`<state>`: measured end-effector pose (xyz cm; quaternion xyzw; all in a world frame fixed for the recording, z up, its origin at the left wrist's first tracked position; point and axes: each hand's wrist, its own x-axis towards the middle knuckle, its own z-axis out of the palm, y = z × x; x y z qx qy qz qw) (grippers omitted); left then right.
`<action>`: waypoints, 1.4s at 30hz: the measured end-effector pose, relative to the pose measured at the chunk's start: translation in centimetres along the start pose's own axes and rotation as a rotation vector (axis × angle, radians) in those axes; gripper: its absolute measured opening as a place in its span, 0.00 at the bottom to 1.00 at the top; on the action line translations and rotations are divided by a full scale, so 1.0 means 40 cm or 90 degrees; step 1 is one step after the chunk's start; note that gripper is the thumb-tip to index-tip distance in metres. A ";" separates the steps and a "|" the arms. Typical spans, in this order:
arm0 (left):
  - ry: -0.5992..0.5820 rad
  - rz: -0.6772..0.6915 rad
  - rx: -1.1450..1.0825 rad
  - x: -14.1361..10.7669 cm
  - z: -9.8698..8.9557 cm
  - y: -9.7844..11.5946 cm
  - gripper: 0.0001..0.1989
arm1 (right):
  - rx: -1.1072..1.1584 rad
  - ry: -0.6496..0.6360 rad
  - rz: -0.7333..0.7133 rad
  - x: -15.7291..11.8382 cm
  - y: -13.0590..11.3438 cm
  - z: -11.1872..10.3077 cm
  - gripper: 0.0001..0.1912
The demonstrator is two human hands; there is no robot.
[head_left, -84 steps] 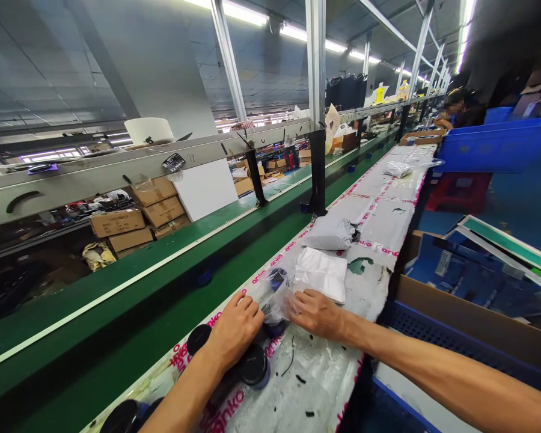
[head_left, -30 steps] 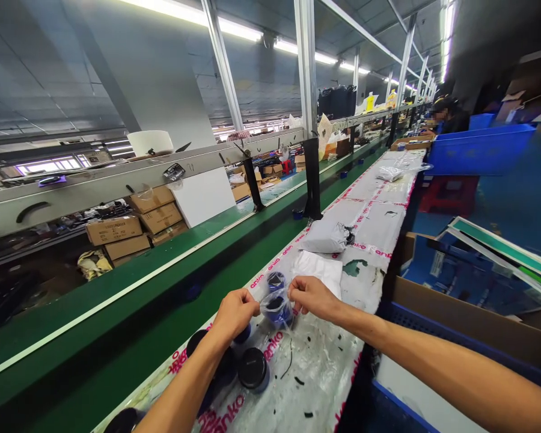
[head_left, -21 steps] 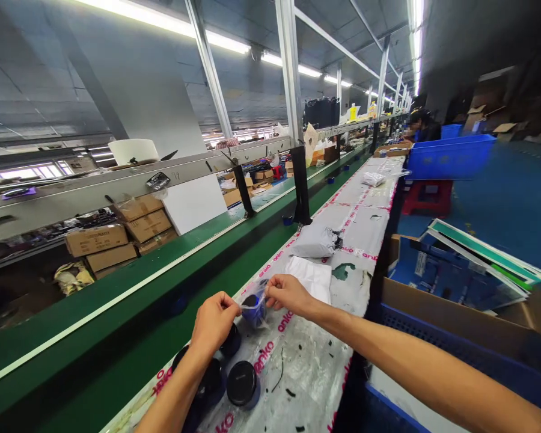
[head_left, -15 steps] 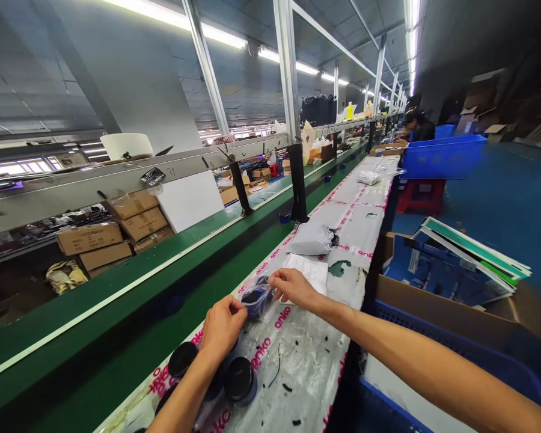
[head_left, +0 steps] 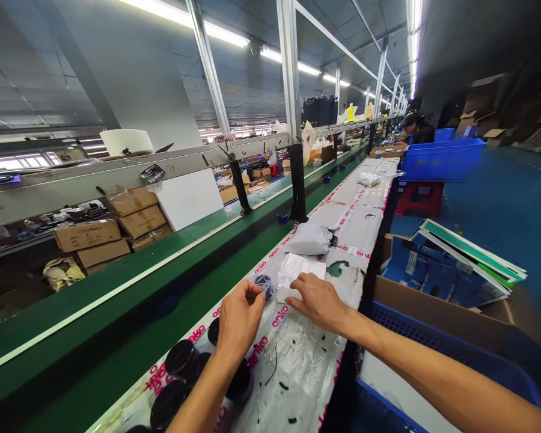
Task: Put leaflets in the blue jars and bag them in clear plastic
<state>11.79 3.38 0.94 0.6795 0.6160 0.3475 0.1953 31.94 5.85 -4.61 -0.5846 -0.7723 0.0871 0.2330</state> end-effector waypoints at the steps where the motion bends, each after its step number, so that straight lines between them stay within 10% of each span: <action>1: -0.013 0.001 0.003 -0.003 0.015 0.002 0.05 | -0.011 -0.008 -0.001 0.005 -0.005 0.007 0.12; 13: -0.080 -0.044 0.064 0.004 0.106 0.004 0.05 | 0.079 -0.017 0.037 0.021 0.019 0.014 0.10; 27: -0.164 -0.115 -0.023 0.071 0.189 -0.009 0.15 | 0.583 -0.090 0.195 0.034 0.061 0.023 0.08; 42: -0.077 -0.155 0.141 0.073 0.224 -0.004 0.16 | 0.931 0.181 0.151 0.054 0.081 -0.139 0.11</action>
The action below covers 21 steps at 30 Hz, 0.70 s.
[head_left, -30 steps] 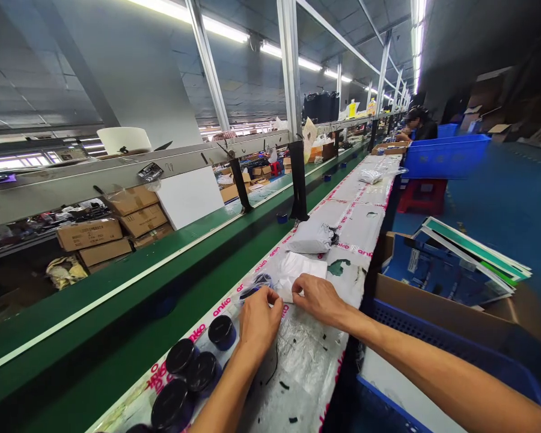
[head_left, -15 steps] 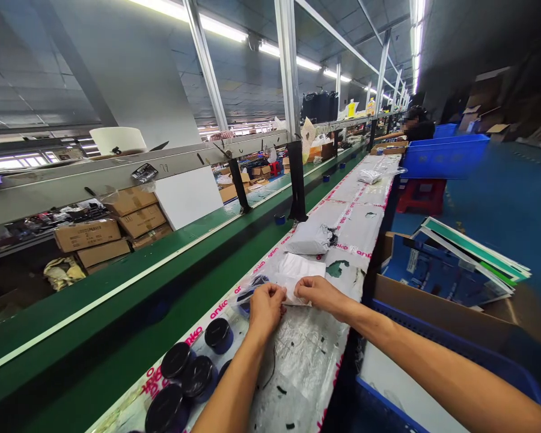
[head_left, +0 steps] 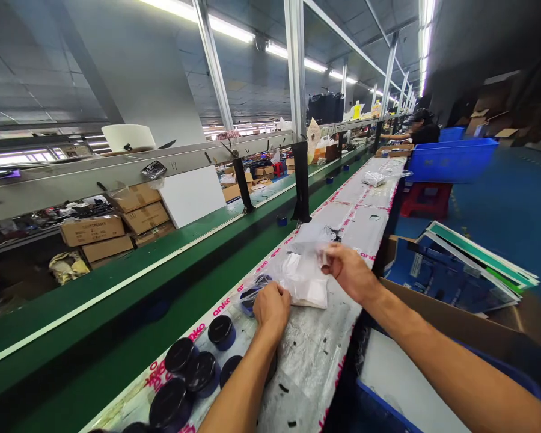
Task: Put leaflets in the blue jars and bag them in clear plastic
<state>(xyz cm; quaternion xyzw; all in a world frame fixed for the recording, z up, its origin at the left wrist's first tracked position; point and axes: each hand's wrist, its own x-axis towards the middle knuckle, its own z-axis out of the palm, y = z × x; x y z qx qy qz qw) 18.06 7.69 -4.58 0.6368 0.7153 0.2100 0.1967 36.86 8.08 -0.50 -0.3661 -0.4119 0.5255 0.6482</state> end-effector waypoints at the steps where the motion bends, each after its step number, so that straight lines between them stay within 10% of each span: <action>1: 0.005 0.001 -0.003 -0.003 -0.004 -0.002 0.15 | 0.016 0.018 -0.021 0.004 -0.016 -0.007 0.10; 21: -0.047 0.087 -0.549 -0.190 -0.191 -0.091 0.20 | 0.111 -0.357 0.204 -0.196 0.088 0.184 0.15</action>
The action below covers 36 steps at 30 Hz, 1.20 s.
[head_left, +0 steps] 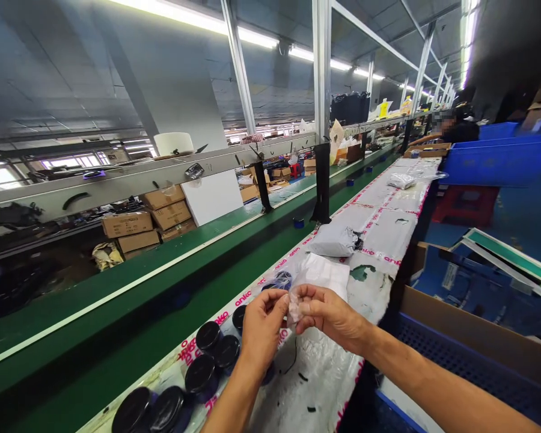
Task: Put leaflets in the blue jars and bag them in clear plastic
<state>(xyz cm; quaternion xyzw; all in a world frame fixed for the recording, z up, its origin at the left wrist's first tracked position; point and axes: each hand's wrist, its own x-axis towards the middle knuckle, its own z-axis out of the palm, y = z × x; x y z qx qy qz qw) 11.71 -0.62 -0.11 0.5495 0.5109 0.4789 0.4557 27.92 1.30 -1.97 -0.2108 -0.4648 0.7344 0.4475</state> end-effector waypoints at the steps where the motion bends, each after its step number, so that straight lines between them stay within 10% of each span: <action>1: 0.012 0.005 -0.001 -0.007 -0.006 -0.001 0.19 | -0.015 0.009 -0.002 0.002 0.004 0.007 0.15; 11: 0.055 0.015 0.028 -0.066 -0.060 0.005 0.18 | -0.135 0.057 0.009 0.011 0.023 0.062 0.19; 19: -0.021 -0.012 0.015 -0.078 -0.103 0.011 0.22 | -0.083 -0.065 0.080 0.019 0.030 0.071 0.20; 25: 0.092 0.017 0.161 -0.084 -0.146 -0.014 0.19 | 0.003 0.095 0.024 0.027 0.054 0.074 0.19; 29: 0.181 0.070 0.367 -0.106 -0.182 -0.033 0.11 | -0.194 0.198 -0.074 0.045 0.117 0.062 0.15; 36: 0.184 0.170 0.716 -0.164 -0.200 -0.096 0.06 | -0.832 0.112 -0.273 0.051 0.220 0.006 0.02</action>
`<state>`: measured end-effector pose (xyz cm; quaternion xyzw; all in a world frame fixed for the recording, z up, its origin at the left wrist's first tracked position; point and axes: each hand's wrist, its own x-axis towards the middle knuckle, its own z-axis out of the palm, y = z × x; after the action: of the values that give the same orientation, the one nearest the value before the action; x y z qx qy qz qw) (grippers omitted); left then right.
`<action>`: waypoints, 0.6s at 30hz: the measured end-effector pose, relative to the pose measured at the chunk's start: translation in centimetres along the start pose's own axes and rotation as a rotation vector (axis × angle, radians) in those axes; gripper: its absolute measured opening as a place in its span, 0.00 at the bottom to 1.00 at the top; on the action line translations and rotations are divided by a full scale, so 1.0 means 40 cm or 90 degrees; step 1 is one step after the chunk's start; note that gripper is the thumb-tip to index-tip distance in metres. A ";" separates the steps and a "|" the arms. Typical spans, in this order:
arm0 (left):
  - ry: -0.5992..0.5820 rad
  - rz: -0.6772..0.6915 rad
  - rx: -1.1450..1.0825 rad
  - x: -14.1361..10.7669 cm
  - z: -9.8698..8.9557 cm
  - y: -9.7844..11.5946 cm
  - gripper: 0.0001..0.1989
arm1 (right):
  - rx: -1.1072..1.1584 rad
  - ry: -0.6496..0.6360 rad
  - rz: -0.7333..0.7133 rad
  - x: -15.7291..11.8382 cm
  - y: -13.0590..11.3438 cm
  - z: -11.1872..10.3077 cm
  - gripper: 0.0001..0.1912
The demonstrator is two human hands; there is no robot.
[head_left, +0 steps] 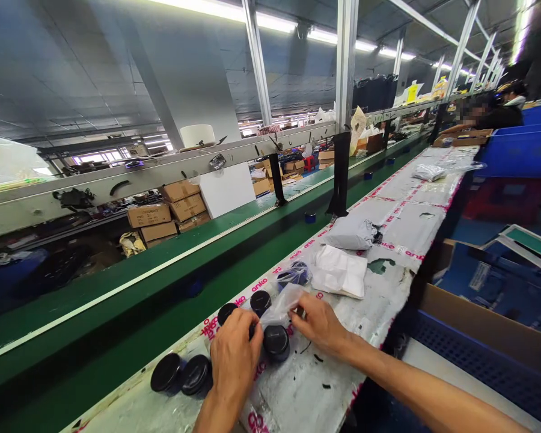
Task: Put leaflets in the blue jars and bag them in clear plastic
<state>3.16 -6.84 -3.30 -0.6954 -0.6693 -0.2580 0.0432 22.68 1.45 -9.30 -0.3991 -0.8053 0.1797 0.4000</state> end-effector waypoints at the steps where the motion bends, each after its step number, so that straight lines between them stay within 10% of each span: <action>1: -0.002 0.031 0.041 -0.008 0.005 -0.003 0.06 | -0.018 -0.010 -0.012 -0.005 0.004 0.004 0.03; 10: 0.014 0.239 0.261 -0.058 0.029 -0.027 0.08 | -0.141 -0.138 -0.163 -0.017 -0.001 -0.015 0.04; 18: 0.040 0.292 0.224 -0.088 0.039 -0.066 0.08 | -0.121 -0.092 -0.290 -0.041 0.011 -0.031 0.06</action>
<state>1.23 -9.13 -6.86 -0.8019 -0.5276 -0.1429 0.2411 24.48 0.41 -9.62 -0.2293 -0.9141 0.0363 0.3324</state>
